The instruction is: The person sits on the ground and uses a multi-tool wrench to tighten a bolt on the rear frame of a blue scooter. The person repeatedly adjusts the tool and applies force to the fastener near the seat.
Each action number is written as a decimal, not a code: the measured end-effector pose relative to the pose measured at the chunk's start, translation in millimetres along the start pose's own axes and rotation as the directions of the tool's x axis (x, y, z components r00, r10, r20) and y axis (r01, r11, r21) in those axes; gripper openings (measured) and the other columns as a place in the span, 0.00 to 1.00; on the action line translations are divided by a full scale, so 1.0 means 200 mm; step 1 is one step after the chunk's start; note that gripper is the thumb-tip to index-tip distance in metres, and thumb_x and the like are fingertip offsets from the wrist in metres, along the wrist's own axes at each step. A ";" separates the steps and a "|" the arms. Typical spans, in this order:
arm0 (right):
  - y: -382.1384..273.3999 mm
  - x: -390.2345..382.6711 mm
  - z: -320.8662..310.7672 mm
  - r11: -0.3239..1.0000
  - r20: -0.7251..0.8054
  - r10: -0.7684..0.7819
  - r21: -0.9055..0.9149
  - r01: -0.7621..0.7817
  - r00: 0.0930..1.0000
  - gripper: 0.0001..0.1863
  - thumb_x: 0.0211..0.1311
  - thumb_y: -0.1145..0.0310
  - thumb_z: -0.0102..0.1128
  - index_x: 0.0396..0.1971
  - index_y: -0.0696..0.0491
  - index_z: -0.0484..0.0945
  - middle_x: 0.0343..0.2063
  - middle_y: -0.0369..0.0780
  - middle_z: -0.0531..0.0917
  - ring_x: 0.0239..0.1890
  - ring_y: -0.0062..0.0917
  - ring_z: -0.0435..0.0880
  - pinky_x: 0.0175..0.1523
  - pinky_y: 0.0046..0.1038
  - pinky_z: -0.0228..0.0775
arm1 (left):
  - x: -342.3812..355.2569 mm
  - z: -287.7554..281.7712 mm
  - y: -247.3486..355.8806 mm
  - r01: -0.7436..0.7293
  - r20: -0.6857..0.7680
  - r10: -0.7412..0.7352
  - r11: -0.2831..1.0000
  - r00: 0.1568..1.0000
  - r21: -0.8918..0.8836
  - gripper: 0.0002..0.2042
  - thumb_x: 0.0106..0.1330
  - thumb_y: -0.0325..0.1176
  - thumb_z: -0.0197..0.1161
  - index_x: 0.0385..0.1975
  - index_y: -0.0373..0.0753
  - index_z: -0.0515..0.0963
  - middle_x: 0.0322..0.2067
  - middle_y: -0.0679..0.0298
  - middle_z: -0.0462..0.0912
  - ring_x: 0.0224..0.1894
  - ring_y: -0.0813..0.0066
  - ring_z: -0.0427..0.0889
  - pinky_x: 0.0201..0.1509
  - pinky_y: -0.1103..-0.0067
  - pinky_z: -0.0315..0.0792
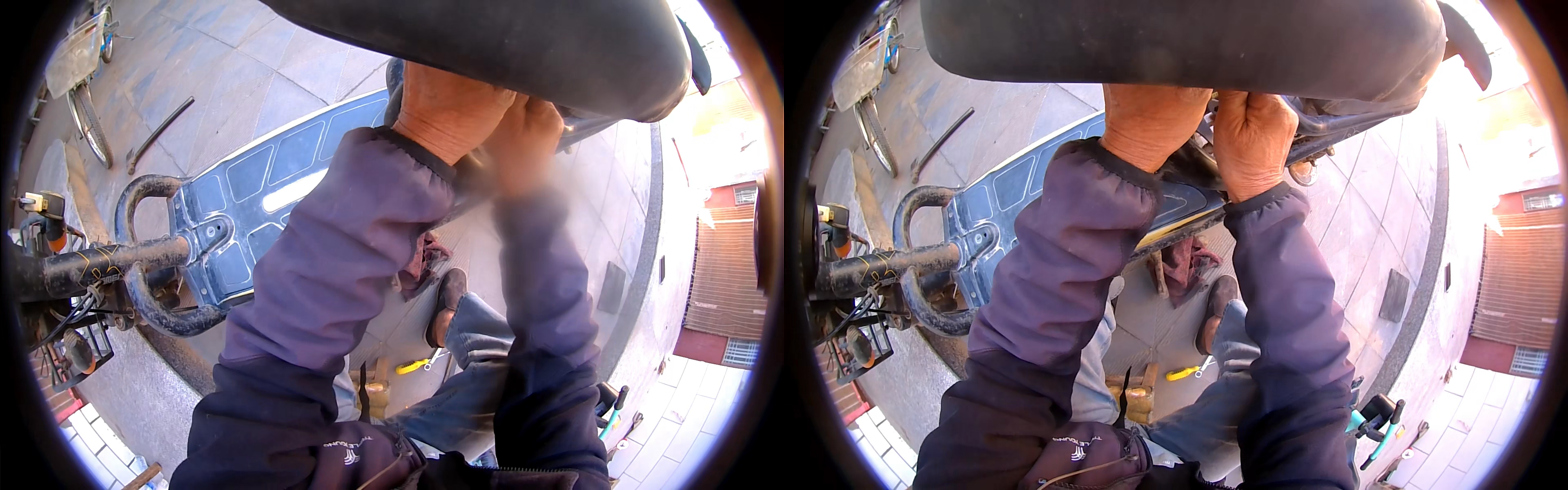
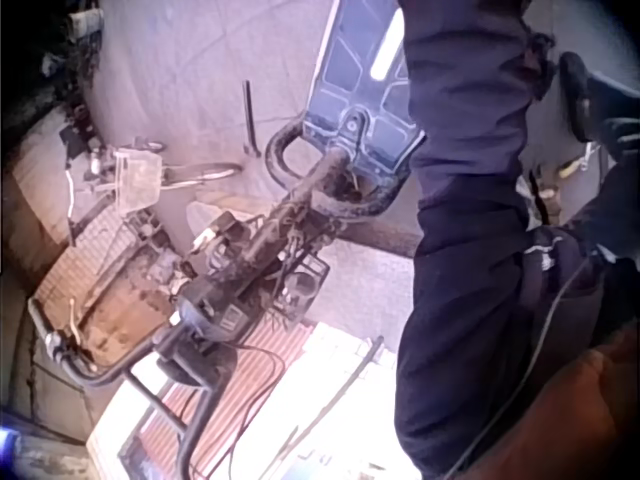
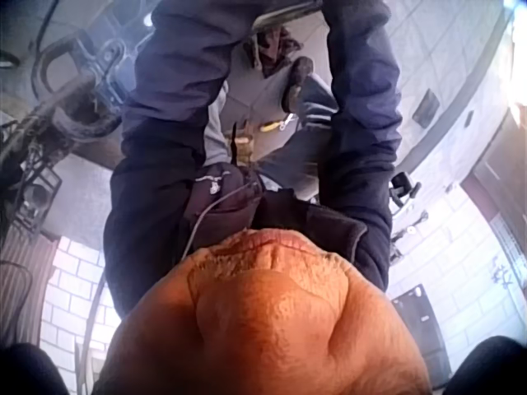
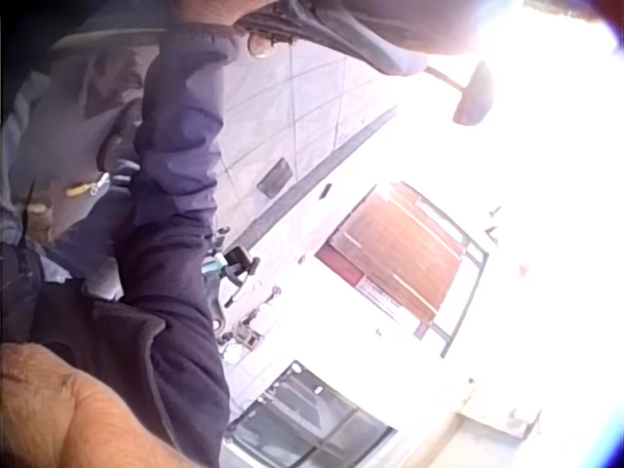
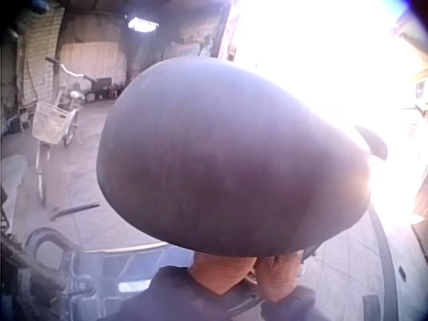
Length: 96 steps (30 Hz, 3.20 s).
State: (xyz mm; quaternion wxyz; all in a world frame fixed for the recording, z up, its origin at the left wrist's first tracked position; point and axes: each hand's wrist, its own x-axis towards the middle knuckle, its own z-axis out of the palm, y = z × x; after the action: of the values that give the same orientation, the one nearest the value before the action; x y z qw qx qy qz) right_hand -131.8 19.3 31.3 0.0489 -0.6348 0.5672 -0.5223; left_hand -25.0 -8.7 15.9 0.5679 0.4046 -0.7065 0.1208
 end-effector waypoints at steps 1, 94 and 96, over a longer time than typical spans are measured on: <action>0.02 0.01 -0.03 0.997 -0.021 -0.071 -0.036 0.070 0.997 0.17 0.72 0.61 0.56 0.35 0.62 0.80 0.29 0.48 0.86 0.33 0.34 0.86 0.40 0.29 0.74 | -0.01 0.02 0.02 -0.034 0.008 0.034 0.997 0.999 0.070 0.16 0.72 0.43 0.55 0.53 0.42 0.77 0.48 0.58 0.80 0.53 0.57 0.77 0.59 0.61 0.68; 0.21 0.18 -0.11 0.874 0.218 -0.475 0.000 0.487 0.852 0.07 0.71 0.70 0.55 0.43 0.55 0.79 0.35 0.38 0.81 0.30 0.22 0.81 0.31 0.24 0.73 | -0.02 0.04 0.03 -0.069 -0.024 0.068 0.997 0.997 -0.021 0.22 0.63 0.35 0.60 0.58 0.41 0.76 0.56 0.53 0.77 0.59 0.52 0.75 0.66 0.56 0.65; 0.16 0.16 -0.10 0.936 0.220 -0.303 0.250 0.246 0.927 0.08 0.71 0.68 0.56 0.42 0.55 0.79 0.32 0.37 0.81 0.26 0.21 0.80 0.27 0.23 0.71 | -0.03 0.03 0.03 -0.079 -0.039 0.080 0.997 0.996 0.021 0.22 0.63 0.35 0.60 0.58 0.41 0.76 0.56 0.53 0.77 0.59 0.51 0.75 0.66 0.56 0.65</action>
State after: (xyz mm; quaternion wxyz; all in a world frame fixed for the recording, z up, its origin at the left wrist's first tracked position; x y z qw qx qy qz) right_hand -173.0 -5.9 38.7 0.1167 -0.7610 0.4004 -0.4969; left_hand -33.6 -6.4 10.4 0.5726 0.3793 -0.7093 0.1584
